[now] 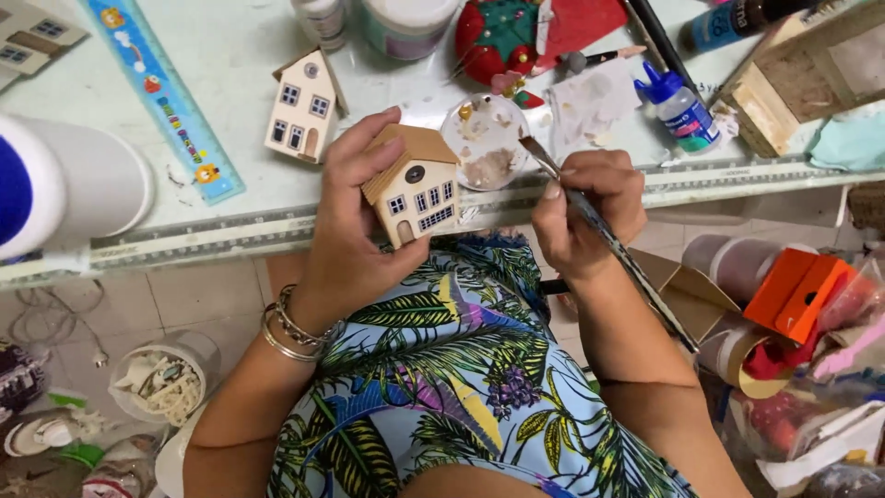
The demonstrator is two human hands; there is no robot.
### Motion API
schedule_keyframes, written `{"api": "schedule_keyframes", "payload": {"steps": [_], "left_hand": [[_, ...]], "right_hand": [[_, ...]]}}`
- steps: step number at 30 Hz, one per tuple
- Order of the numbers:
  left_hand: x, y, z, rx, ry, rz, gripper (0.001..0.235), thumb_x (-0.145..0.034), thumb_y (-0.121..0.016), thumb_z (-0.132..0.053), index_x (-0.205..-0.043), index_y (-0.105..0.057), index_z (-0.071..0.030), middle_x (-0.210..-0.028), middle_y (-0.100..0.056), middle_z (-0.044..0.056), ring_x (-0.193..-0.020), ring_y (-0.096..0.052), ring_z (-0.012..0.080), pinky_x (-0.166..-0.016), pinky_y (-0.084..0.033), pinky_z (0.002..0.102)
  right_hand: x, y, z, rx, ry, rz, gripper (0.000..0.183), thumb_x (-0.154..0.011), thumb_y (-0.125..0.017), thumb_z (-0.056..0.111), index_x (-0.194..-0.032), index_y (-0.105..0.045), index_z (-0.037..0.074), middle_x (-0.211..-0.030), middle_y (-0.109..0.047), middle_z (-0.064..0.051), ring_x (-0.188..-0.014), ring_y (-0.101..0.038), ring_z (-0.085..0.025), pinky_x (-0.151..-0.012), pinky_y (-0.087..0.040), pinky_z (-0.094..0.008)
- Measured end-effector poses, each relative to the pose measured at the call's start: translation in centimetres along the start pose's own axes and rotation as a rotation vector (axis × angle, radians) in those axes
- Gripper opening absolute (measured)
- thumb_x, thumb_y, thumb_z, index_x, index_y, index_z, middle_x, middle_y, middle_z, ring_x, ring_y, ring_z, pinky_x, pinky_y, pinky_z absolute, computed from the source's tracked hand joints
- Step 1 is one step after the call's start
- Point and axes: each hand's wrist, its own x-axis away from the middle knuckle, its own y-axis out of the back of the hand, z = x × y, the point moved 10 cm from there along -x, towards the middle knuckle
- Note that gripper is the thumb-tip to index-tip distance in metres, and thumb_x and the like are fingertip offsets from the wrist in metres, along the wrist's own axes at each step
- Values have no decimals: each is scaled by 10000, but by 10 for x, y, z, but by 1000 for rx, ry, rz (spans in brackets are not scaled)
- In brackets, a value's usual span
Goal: Painting small wooden house models with a paintbrush at a workshop table.
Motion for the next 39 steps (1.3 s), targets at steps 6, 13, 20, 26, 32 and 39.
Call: {"api": "schedule_keyframes", "payload": {"steps": [6,13,20,26,32,39], "left_hand": [[-1,-1,3,-29,7,21,715,-730,-732,39,-1287,-296,-70,-1388,-255,205,-1341,-297,324,-1046,-512,361],[-2,-1,-1,-45,-18,25,694,-755,-716,57,-1288,-288,-62,-1392,-257,215,-1345,-301,328,-1020,-525,351],[-2,-1,-3,-75,-28,27,687,-760,-714,62,-1286,-286,-41,-1386,-266,229,-1339,-318,336,-1029,-509,354],[-1,-1,0,-67,-11,21,689,-752,-704,46,-1290,-288,-68,-1393,-266,212,-1340,-314,320,-1037,-500,351],[0,1,2,-123,-33,5,710,-731,-712,20,-1293,-289,-69,-1387,-290,200,-1341,-311,324,-1153,-353,446],[2,0,4,-173,-39,1,697,-737,-725,31,-1281,-298,-50,-1375,-305,193,-1332,-321,317,-1160,-347,453]], "right_hand": [[5,-3,1,35,90,32,98,-784,-539,20,-776,-449,-18,-627,-497,-151,-563,-497,-247,-504,-399,-324],[-12,-20,3,76,-35,161,95,-816,-551,-79,-849,-465,-56,-773,-522,-208,-688,-534,-294,-588,-422,-333],[-11,-24,3,122,-46,199,70,-816,-544,-79,-851,-492,-50,-793,-535,-187,-708,-556,-288,-604,-428,-322],[-11,-25,3,117,-37,204,61,-796,-526,-83,-833,-489,-52,-771,-524,-176,-687,-540,-282,-591,-417,-323],[-10,-22,11,30,2,194,74,-841,-514,-31,-838,-443,-52,-729,-494,-183,-658,-486,-284,-607,-391,-355],[14,-30,33,-520,8,196,60,-836,-520,-14,-783,-496,-29,-745,-548,-146,-717,-648,-230,-718,-623,-307]]}}
